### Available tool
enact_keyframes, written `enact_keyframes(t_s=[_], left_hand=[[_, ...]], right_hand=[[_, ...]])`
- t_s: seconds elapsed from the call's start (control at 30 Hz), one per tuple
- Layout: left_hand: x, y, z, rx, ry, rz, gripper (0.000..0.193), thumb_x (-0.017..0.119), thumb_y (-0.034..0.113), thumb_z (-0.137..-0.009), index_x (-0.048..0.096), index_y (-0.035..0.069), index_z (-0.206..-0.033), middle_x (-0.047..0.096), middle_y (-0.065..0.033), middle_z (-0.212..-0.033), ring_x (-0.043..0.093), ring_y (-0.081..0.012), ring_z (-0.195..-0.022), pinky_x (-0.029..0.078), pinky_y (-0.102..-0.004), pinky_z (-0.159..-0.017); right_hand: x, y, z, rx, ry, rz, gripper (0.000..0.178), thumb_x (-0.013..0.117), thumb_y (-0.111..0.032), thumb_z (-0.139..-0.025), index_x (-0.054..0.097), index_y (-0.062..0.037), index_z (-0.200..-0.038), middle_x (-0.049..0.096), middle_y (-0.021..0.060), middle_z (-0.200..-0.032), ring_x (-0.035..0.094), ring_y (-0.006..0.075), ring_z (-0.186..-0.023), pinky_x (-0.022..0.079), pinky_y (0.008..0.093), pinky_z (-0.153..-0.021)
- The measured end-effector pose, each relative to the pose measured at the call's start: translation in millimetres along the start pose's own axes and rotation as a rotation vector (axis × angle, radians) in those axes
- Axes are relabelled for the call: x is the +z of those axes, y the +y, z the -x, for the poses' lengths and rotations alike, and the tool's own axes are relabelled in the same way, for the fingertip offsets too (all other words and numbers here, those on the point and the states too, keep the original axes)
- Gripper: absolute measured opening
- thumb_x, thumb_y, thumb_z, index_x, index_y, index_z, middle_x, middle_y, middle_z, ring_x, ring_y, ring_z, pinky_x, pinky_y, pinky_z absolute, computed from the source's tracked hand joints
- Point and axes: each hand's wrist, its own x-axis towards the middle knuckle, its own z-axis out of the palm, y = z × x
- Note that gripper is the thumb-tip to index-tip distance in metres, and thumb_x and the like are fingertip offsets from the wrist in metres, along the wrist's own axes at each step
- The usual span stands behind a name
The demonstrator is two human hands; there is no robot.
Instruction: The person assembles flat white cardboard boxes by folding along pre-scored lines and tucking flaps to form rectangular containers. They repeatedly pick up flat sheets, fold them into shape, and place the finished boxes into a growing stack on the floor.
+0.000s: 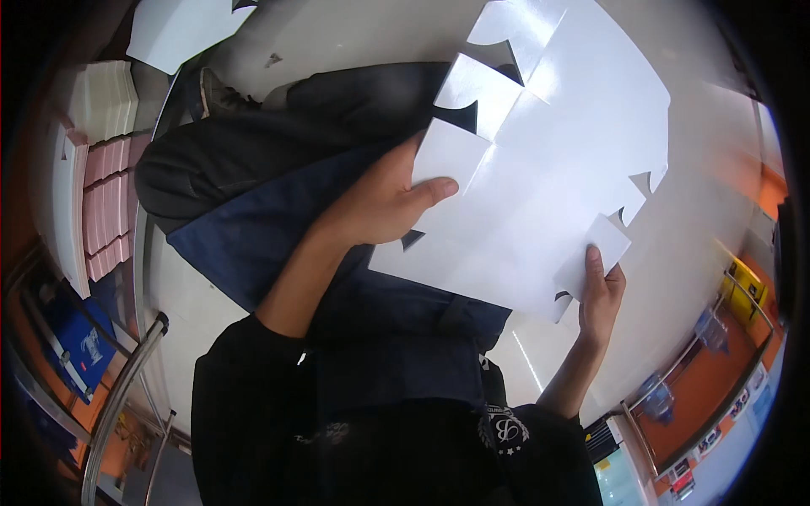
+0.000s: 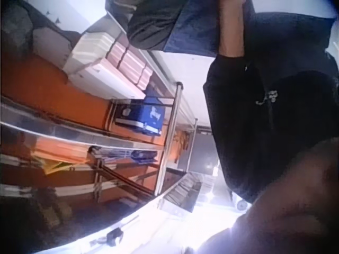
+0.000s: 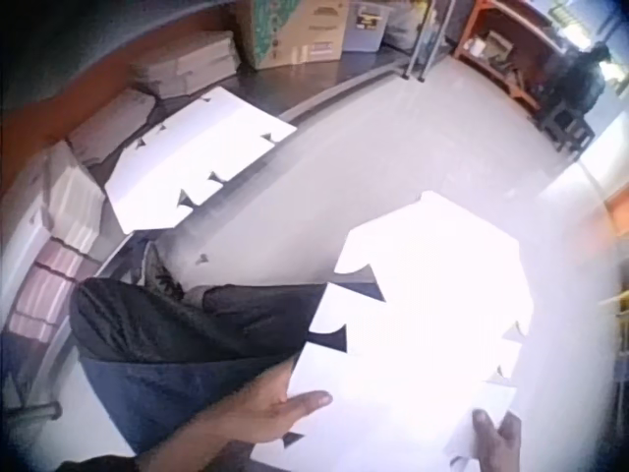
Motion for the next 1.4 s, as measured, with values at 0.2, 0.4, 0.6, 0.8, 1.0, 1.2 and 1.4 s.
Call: enact_keyframes(t_s=[0.2, 0.4, 0.6, 0.8, 1.0, 1.2, 1.4], left_hand=[[6, -13, -1, 0.073, 0.147, -0.007, 0.044, 0.062, 0.012, -0.089, 0.046, -0.003, -0.127, 0.060, -0.0104, -0.109, 0.057, -0.0171, -0.099, 0.046, -0.0317, -0.090], [19, 9, 0, -0.065, 0.263, -0.286, 0.032, 0.069, 0.019, -0.081, 0.061, -0.002, -0.104, 0.067, -0.0134, -0.086, 0.065, -0.0226, -0.076, 0.051, -0.0346, -0.073], [43, 24, -1, -0.177, 0.385, -0.619, 0.028, 0.068, 0.018, -0.079, 0.063, -0.003, -0.097, 0.066, -0.0247, -0.083, 0.066, -0.0384, -0.076, 0.052, -0.0413, -0.069], [86, 16, 1, -0.069, 0.541, -0.948, 0.034, 0.056, 0.007, -0.084, 0.053, -0.007, -0.115, 0.065, -0.0253, -0.087, 0.065, -0.0410, -0.076, 0.054, -0.0450, -0.069], [107, 2, -17, -0.089, 0.530, -0.990, 0.061, 0.056, 0.010, -0.086, 0.031, -0.013, -0.137, 0.055, -0.0289, -0.120, 0.056, -0.0396, -0.111, 0.046, -0.0477, -0.091], [133, -2, -22, -0.071, 0.576, -0.863, 0.084, 0.044, 0.041, -0.096, 0.009, -0.021, -0.140, 0.019, -0.0401, -0.144, 0.029, -0.0494, -0.131, 0.025, -0.0578, -0.106], [46, 38, 13, -0.280, 0.241, 0.770, 0.044, 0.039, 0.023, -0.103, 0.042, -0.001, -0.140, 0.055, -0.0122, -0.133, 0.053, -0.0220, -0.122, 0.041, -0.0325, -0.102]], right_hand=[[5, 9, -3, -0.034, 0.043, -0.112, 0.035, 0.062, -0.021, -0.095, 0.059, 0.0077, -0.115, 0.066, 0.0117, -0.105, 0.062, 0.0175, -0.094, 0.049, 0.0316, -0.084], [26, -9, 4, -0.035, 0.120, -0.046, 0.025, 0.068, -0.013, -0.087, 0.061, 0.0050, -0.102, 0.064, 0.0073, -0.087, 0.060, 0.0141, -0.071, 0.049, 0.0279, -0.059], [32, -20, 14, -0.177, 0.170, 0.098, 0.021, 0.068, -0.016, -0.088, 0.062, 0.0034, -0.094, 0.063, 0.0053, -0.077, 0.058, 0.0122, -0.062, 0.046, 0.0279, -0.054], [37, -26, 20, -0.193, 0.180, 0.152, 0.026, 0.068, -0.022, -0.089, 0.063, 0.0039, -0.093, 0.064, 0.0072, -0.077, 0.057, 0.0138, -0.066, 0.045, 0.0291, -0.060], [31, -17, 24, -0.153, 0.175, 0.141, 0.037, 0.071, -0.027, -0.088, 0.064, 0.0068, -0.100, 0.068, 0.0139, -0.090, 0.063, 0.0194, -0.083, 0.050, 0.0341, -0.075], [32, -16, 26, -0.236, 0.167, 0.109, 0.031, 0.070, -0.023, -0.088, 0.063, 0.0058, -0.098, 0.066, 0.0111, -0.084, 0.061, 0.0172, -0.075, 0.049, 0.0323, -0.069], [20, -7, 7, -0.148, 0.134, -0.037, 0.027, 0.069, -0.014, -0.085, 0.062, 0.0071, -0.100, 0.066, 0.0084, -0.083, 0.061, 0.0168, -0.072, 0.049, 0.0321, -0.067]])
